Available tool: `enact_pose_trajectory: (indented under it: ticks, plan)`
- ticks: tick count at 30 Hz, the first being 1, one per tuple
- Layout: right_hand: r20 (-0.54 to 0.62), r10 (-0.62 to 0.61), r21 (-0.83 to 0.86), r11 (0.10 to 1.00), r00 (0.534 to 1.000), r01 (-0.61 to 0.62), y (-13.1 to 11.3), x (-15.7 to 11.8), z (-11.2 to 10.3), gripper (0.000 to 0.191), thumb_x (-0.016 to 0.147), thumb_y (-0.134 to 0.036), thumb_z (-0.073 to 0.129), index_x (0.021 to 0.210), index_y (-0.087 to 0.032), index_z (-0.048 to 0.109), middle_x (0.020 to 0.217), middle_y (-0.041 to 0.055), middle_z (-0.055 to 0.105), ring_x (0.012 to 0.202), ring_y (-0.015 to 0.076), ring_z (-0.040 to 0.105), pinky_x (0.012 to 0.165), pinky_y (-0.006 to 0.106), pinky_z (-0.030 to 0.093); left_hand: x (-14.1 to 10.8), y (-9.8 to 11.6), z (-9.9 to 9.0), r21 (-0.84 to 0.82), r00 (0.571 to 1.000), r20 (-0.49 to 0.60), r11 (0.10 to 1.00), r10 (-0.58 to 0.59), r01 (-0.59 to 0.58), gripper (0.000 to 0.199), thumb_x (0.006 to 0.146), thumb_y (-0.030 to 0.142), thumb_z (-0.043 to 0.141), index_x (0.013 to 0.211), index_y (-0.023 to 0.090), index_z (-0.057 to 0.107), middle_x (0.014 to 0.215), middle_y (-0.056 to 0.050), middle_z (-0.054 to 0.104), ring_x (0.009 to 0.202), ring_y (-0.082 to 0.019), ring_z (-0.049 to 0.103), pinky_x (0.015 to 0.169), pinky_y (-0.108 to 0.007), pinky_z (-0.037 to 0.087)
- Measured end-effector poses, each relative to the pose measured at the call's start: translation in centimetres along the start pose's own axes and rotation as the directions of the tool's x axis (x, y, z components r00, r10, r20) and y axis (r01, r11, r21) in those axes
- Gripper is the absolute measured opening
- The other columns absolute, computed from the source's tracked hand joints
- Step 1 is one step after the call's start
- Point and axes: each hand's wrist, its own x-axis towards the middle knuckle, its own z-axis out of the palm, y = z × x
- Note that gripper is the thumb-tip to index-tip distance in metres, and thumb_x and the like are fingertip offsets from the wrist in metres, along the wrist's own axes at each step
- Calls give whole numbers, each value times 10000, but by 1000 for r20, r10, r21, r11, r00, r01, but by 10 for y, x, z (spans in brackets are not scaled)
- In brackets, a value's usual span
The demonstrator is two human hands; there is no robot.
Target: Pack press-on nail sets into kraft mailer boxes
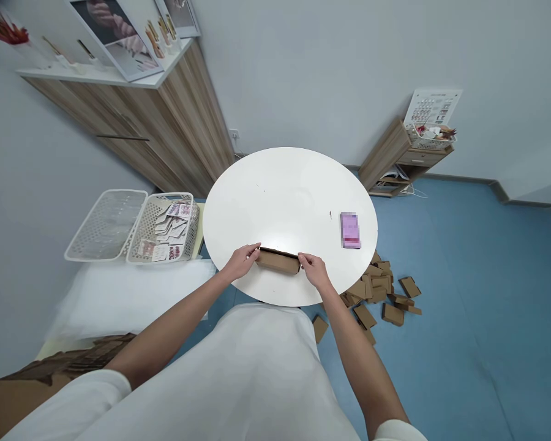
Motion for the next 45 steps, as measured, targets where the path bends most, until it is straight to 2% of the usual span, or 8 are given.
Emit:
enact_pose_trajectory:
  ticks: [7,14,20,25,29,32,36,45]
  plan:
    - [9,35,90,995,999,-36,1,-12,7,400,700,-409,555,1041,-208,609,983,56,612,820,163,550,749,316,429,1,-5,-1,-75,999,-8,996,-52,51,339,846,394,363,990,230,623,974,-31,619,836,-162,564,745,-289,446]
    - [-93,90,152,985,992,-75,13,-20,21,537,646,-389,587,1154,-236,510,948,27,540,707,130,534,603,280,440,0,-27,5,-211,984,72,961,-166,177,466,754,398,526,1170,191,489,997,-47,585,731,-122,582,695,-265,468]
    - [-120,151,194,973,981,-126,15,-25,32,483,668,-365,551,1130,-231,512,1090,65,540,815,160,567,688,312,458,-2,-33,7,-274,971,193,942,-142,192,350,767,374,507,1066,202,567,989,-45,616,800,-156,605,729,-283,475]
    - [-175,97,287,957,980,-43,24,-35,38,452,630,-257,574,1073,-218,491,1184,76,505,942,184,577,801,340,446,-10,-32,15,-339,975,188,924,-117,177,347,711,167,541,1057,191,535,1065,-59,594,830,-142,613,722,-267,494]
    - [-185,178,320,941,966,-112,40,-43,45,401,628,-276,596,1008,-205,489,1158,81,528,1005,201,563,818,333,446,-17,-36,29,-316,965,207,922,-163,224,308,699,225,591,995,182,516,1020,-64,595,820,-145,614,702,-266,497]
    - [-226,238,268,947,945,-175,51,-47,50,365,647,-336,588,967,-190,492,1072,87,572,978,200,572,812,333,447,-20,-39,42,-263,964,166,932,-209,248,411,685,347,624,1026,176,472,969,-63,588,785,-146,604,701,-283,487]
    - [-314,269,125,962,911,-241,56,-51,53,487,644,-387,588,1065,-187,451,1061,92,556,944,188,562,807,325,442,-19,-39,59,-142,961,158,958,-227,249,529,670,430,623,1092,178,427,883,-44,579,750,-160,582,660,-293,463]
    - [-326,202,-138,956,924,-258,54,-44,51,469,647,-336,538,1083,-190,447,997,51,527,708,139,506,688,306,437,-16,-34,70,-87,958,138,961,-250,263,505,667,342,624,1102,189,419,943,-48,559,691,-140,557,620,-275,432]
